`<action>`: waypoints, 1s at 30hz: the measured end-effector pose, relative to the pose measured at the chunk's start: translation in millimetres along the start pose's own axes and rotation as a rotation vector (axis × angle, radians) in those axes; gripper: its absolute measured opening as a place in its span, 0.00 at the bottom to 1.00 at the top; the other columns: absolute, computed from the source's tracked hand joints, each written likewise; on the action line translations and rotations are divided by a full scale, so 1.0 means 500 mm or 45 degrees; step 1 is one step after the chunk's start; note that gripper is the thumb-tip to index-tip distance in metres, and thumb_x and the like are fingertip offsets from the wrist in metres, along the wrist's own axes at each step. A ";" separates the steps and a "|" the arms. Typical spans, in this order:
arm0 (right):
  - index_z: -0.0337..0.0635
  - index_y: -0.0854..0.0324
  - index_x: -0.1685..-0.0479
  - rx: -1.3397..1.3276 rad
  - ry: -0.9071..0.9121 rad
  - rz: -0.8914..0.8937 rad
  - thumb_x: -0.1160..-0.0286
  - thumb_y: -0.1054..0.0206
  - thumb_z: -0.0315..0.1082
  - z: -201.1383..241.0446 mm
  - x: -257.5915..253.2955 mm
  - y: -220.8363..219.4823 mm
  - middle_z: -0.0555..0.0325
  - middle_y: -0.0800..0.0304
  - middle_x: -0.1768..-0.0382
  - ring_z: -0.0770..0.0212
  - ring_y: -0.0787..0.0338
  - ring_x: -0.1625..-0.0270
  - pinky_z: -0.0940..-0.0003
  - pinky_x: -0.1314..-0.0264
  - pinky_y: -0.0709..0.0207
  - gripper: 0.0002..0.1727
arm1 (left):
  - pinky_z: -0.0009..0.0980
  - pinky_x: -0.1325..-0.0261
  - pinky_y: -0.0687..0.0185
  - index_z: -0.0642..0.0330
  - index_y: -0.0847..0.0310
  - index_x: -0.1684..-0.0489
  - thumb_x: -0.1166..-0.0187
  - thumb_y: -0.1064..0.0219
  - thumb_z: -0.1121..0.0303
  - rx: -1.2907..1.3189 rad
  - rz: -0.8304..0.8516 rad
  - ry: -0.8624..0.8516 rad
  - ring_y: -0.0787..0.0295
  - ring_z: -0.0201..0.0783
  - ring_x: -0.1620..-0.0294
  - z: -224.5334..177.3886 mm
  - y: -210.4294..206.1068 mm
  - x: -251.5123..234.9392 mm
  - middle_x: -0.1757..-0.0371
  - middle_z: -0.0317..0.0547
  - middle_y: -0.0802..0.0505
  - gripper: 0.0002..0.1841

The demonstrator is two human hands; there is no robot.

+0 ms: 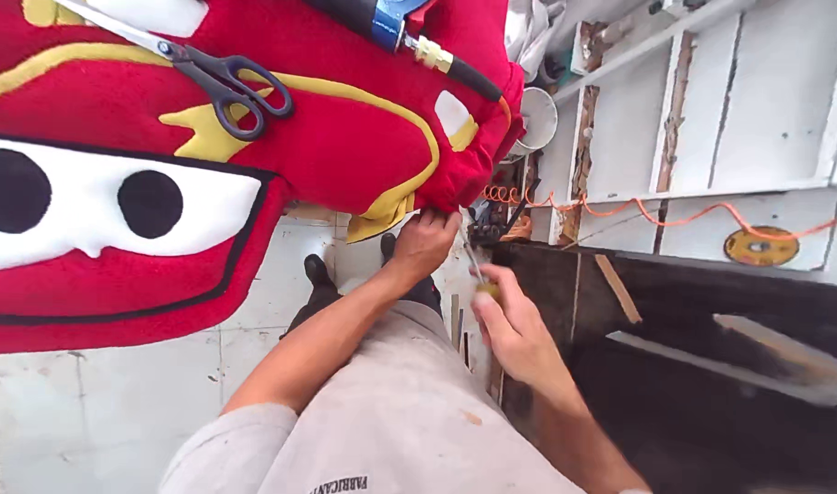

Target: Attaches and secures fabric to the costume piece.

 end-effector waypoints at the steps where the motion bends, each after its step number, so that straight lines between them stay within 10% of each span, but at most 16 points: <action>1: 0.47 0.30 0.20 0.213 0.087 0.046 0.11 0.54 0.47 0.011 -0.045 0.018 0.64 0.15 0.70 0.66 0.19 0.78 0.62 0.77 0.21 0.26 | 0.52 0.55 0.10 0.60 0.11 0.53 0.27 0.34 0.76 0.038 -0.014 -0.006 0.05 0.57 0.50 0.002 -0.004 0.010 0.56 0.56 0.05 0.09; 3: 0.51 0.30 0.15 0.545 0.270 0.135 0.13 0.51 0.42 0.015 -0.117 0.036 0.55 0.09 0.53 0.59 0.11 0.65 0.54 0.65 0.17 0.28 | 0.52 0.48 0.12 0.59 0.11 0.54 0.23 0.37 0.68 0.103 -0.039 -0.056 0.07 0.55 0.46 0.007 0.006 0.034 0.52 0.55 0.05 0.10; 6: 0.60 0.27 0.14 0.800 0.481 0.186 0.11 0.48 0.43 -0.008 -0.170 0.066 0.49 0.09 0.53 0.51 0.09 0.65 0.49 0.69 0.18 0.27 | 0.46 0.43 0.16 0.56 0.10 0.49 0.11 0.48 0.51 0.007 -0.289 -0.033 0.08 0.48 0.49 -0.001 0.063 0.100 0.55 0.48 0.04 0.23; 10: 0.61 0.22 0.19 0.801 0.651 0.168 0.12 0.47 0.42 -0.010 -0.180 0.092 0.49 0.08 0.57 0.51 0.10 0.68 0.52 0.72 0.21 0.24 | 0.45 0.29 0.30 0.53 0.17 0.52 0.20 0.32 0.54 -0.348 -0.685 0.206 0.18 0.48 0.38 0.031 0.131 0.143 0.47 0.48 0.11 0.13; 16: 0.63 0.20 0.20 0.808 0.681 0.133 0.10 0.49 0.42 -0.011 -0.196 0.079 0.50 0.09 0.61 0.52 0.10 0.68 0.53 0.71 0.21 0.24 | 0.52 0.33 0.28 0.59 0.17 0.68 0.15 0.36 0.62 -0.621 -0.316 0.172 0.14 0.52 0.51 0.088 0.163 0.067 0.65 0.50 0.12 0.12; 30: 0.51 0.18 0.23 0.527 0.575 -0.126 0.15 0.45 0.37 -0.023 -0.188 -0.061 0.49 0.10 0.65 0.55 0.12 0.73 0.58 0.74 0.18 0.24 | 0.57 0.19 0.42 0.58 0.17 0.75 0.14 0.38 0.62 -0.363 -0.271 -0.006 0.16 0.52 0.42 0.102 0.165 0.066 0.69 0.46 0.12 0.16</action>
Point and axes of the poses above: each hand's wrist, its own x-axis away from the middle knuckle, its own y-axis out of the back of the hand, z = x × y, the point moved 3 cm from there along -x, towards the middle knuckle
